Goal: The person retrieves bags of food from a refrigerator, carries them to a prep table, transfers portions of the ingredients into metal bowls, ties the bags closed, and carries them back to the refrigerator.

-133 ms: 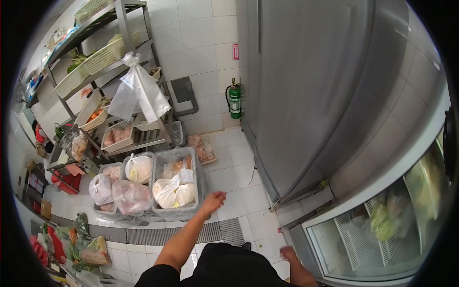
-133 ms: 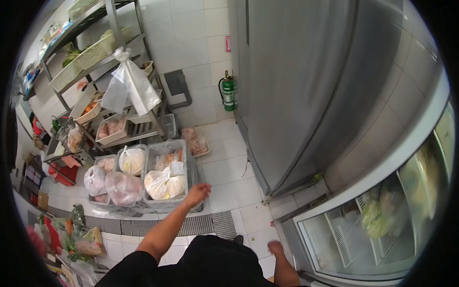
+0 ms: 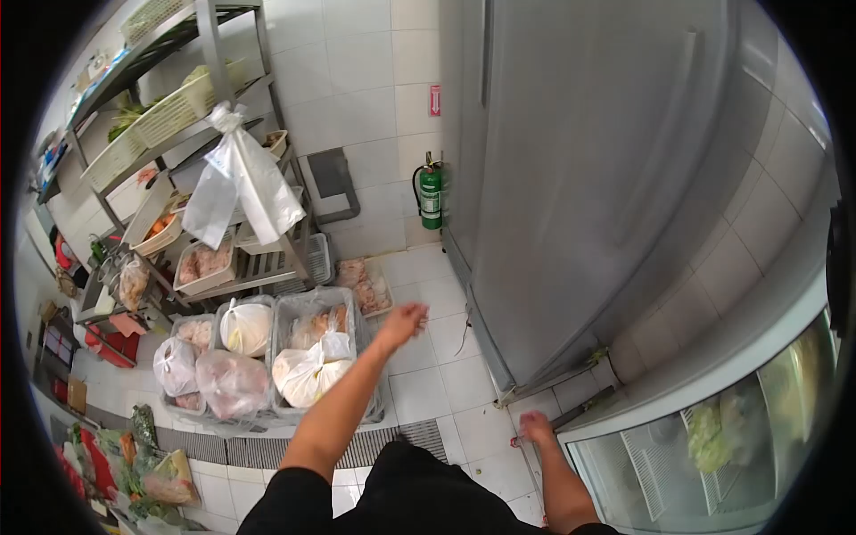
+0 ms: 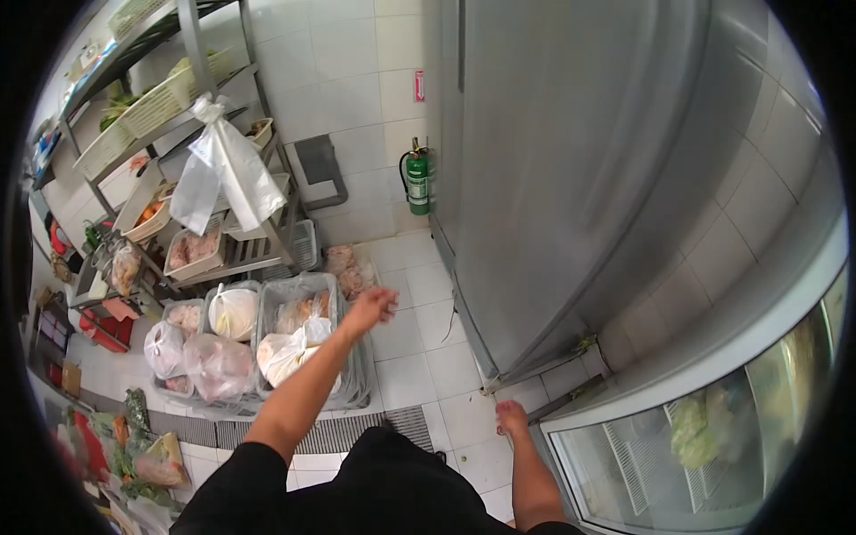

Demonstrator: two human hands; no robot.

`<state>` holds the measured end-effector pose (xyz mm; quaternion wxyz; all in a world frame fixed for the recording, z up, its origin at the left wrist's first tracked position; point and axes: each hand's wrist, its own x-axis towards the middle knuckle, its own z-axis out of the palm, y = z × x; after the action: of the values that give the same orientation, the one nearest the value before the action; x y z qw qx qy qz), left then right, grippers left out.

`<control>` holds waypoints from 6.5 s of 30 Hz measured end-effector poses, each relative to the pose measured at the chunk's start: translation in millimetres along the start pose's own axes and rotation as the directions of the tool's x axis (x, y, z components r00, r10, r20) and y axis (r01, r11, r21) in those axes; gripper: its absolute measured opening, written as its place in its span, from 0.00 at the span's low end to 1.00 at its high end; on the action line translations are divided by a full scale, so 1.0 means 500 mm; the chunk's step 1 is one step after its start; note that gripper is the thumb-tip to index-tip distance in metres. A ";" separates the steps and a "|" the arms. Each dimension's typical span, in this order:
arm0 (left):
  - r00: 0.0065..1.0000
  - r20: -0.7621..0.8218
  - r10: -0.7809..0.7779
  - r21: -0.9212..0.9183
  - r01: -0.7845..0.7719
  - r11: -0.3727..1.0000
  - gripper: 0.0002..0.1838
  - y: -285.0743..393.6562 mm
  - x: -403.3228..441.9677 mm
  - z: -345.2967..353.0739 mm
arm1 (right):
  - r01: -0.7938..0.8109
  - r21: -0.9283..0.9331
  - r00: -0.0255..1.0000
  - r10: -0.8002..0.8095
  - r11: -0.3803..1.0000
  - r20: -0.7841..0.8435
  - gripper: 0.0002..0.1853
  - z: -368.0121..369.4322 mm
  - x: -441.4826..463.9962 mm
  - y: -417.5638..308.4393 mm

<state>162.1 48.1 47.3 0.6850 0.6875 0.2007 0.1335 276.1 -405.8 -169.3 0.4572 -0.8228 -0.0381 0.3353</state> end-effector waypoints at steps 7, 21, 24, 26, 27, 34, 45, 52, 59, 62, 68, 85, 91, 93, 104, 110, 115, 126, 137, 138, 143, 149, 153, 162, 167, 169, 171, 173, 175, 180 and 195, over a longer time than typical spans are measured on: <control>0.940 0.075 0.333 -0.157 -0.318 0.935 0.16 0.407 0.429 -0.026 | 0.159 0.158 0.985 -0.144 0.975 -0.098 0.10 0.118 -0.026 -0.275; 0.651 0.181 0.738 0.593 -0.671 0.446 0.36 0.831 0.987 -0.007 | -0.582 0.664 0.561 0.823 0.469 -0.090 0.21 0.430 -0.350 0.091; 0.687 0.151 0.711 0.551 -0.656 0.517 0.32 0.839 1.047 0.021 | -0.451 0.268 0.850 0.501 0.852 -0.164 0.18 0.435 -0.254 -0.020; 0.716 0.150 0.682 0.568 -0.627 0.533 0.31 0.841 1.038 0.028 | -0.358 0.653 0.801 0.580 0.667 -0.153 0.17 0.424 -0.174 -0.122; 0.675 0.080 0.734 0.509 -0.661 0.552 0.29 0.838 1.021 0.028 | -0.398 0.659 0.768 0.624 0.638 -0.141 0.16 0.418 -0.113 -0.126; 0.781 -0.081 0.620 0.153 -0.605 0.782 0.25 0.850 0.961 -0.001 | -0.328 0.561 0.922 0.386 0.760 0.016 0.13 0.314 0.254 -0.198; 0.660 -0.502 0.559 -0.277 -0.735 0.619 0.28 0.738 0.982 -0.344 | 0.191 0.202 0.960 -0.225 0.961 0.165 0.16 0.298 0.582 -0.751; 0.377 -0.856 0.354 0.029 -0.649 0.760 0.36 0.697 0.964 -0.618 | 0.279 -0.040 0.930 -0.260 0.959 0.258 0.19 0.300 0.646 -1.019; -0.134 -0.761 0.635 0.602 -0.512 0.613 0.36 0.667 1.060 -0.565 | 0.261 -0.075 0.956 -0.247 0.962 0.160 0.20 0.354 0.751 -1.187; -0.093 -0.565 0.820 0.570 -0.763 0.306 0.27 0.552 1.145 -0.469 | 0.283 -0.054 0.954 -0.275 0.958 0.116 0.16 0.391 0.812 -1.257; 0.857 0.294 0.423 -0.049 -0.428 0.902 0.14 0.408 1.396 -0.328 | 0.293 -0.200 0.954 -0.301 0.935 -0.006 0.18 0.421 0.863 -1.440; 0.252 0.136 0.958 -0.154 -0.950 0.271 0.24 0.739 1.524 -0.129 | 0.073 0.024 0.869 -0.051 0.997 -0.492 0.18 0.358 0.777 -1.374; 0.288 0.549 0.785 0.294 -0.945 0.141 0.54 1.052 1.622 0.096 | 0.159 0.142 0.861 -0.067 0.977 -0.503 0.17 0.376 0.796 -1.376; 0.346 0.726 0.594 0.159 -0.925 0.345 0.46 1.091 1.705 0.177 | 0.231 0.134 0.849 -0.132 0.964 -0.511 0.17 0.373 0.798 -1.389; 0.714 0.274 0.644 -0.867 -0.106 0.487 0.19 1.139 1.685 0.032 | 0.557 0.015 0.562 -0.364 0.830 -0.742 0.17 0.253 0.773 -1.511; 0.713 0.093 0.695 -0.881 -0.266 0.391 0.28 1.073 1.628 -0.145 | 0.811 0.011 0.320 -0.429 0.585 -0.845 0.62 0.139 0.673 -1.840; 0.602 0.187 0.776 -0.945 -0.106 0.310 0.23 0.856 1.419 -0.324 | 0.828 -0.168 0.302 -0.679 0.534 -0.669 0.75 0.302 0.724 -1.765; 0.833 0.512 -0.211 0.023 0.233 0.972 0.26 0.294 1.443 -0.199 | 0.368 0.663 0.910 -0.106 0.651 -0.401 0.57 0.486 0.851 -1.438; 0.686 0.655 -0.316 0.299 0.149 0.943 0.29 -0.014 1.382 -0.059 | 0.140 0.671 0.866 0.239 0.728 -0.440 0.30 0.587 0.963 -1.104; 0.686 0.650 -0.328 0.301 0.163 0.939 0.29 -0.014 1.386 -0.063 | 0.113 0.852 0.894 0.322 0.511 -0.311 0.32 0.570 0.944 -1.184; 0.814 0.472 -0.339 0.536 0.041 0.844 0.32 -0.130 1.440 -0.159 | -0.283 0.866 0.901 0.423 0.413 0.093 0.32 0.623 1.003 -1.181; 0.833 0.289 -0.471 0.433 0.325 0.841 0.27 -0.388 1.572 -0.202 | -0.529 0.656 0.839 0.450 0.539 0.307 0.24 0.589 0.994 -1.105; 0.843 0.084 -0.531 0.229 0.503 0.833 0.22 -0.373 1.579 -0.048 | -0.368 0.765 0.905 0.394 0.529 0.163 0.21 0.525 0.884 -0.991; 0.619 0.224 -0.753 -0.659 0.666 0.351 0.25 -0.320 1.518 0.146 | -0.409 0.809 0.834 0.533 0.423 0.144 0.14 0.494 0.685 -0.845; 0.901 -0.020 -0.433 0.279 0.421 0.863 0.31 -0.434 1.528 0.162 | -0.537 0.695 0.728 0.679 0.477 0.097 0.12 0.466 0.696 -0.925; 0.951 -0.007 -0.308 0.518 0.267 0.813 0.33 -0.522 1.527 0.194 | -0.320 0.903 0.841 0.524 0.287 0.131 0.12 0.457 0.695 -0.914; 0.990 -0.084 -0.111 0.473 0.138 0.870 0.42 -0.635 1.504 0.221 | -0.372 0.849 0.817 0.567 0.374 0.108 0.12 0.452 0.716 -0.925; 0.991 -0.121 -0.058 0.289 0.091 0.953 0.41 -0.631 1.507 0.216 | -0.424 0.784 0.790 0.609 0.453 0.075 0.13 0.458 0.726 -0.938; 0.986 -0.164 -0.015 0.087 0.029 0.996 0.41 -0.551 1.515 0.214 | -0.440 0.728 0.793 0.608 0.525 0.040 0.15 0.462 0.733 -0.941; 0.857 0.108 -0.504 0.161 0.486 0.859 0.40 -0.472 1.524 0.239 | -0.503 0.678 0.786 0.611 0.535 0.101 0.15 0.469 0.720 -0.941; 0.830 0.196 -0.522 -0.109 0.548 0.830 0.46 -0.625 1.452 0.177 | -0.623 0.535 0.740 0.653 0.571 0.165 0.16 0.491 0.713 -0.875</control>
<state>815.3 296.5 -332.7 0.7615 0.5546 0.3192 -0.1033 514.2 157.4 -101.0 0.5253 -0.6177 0.3718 0.4519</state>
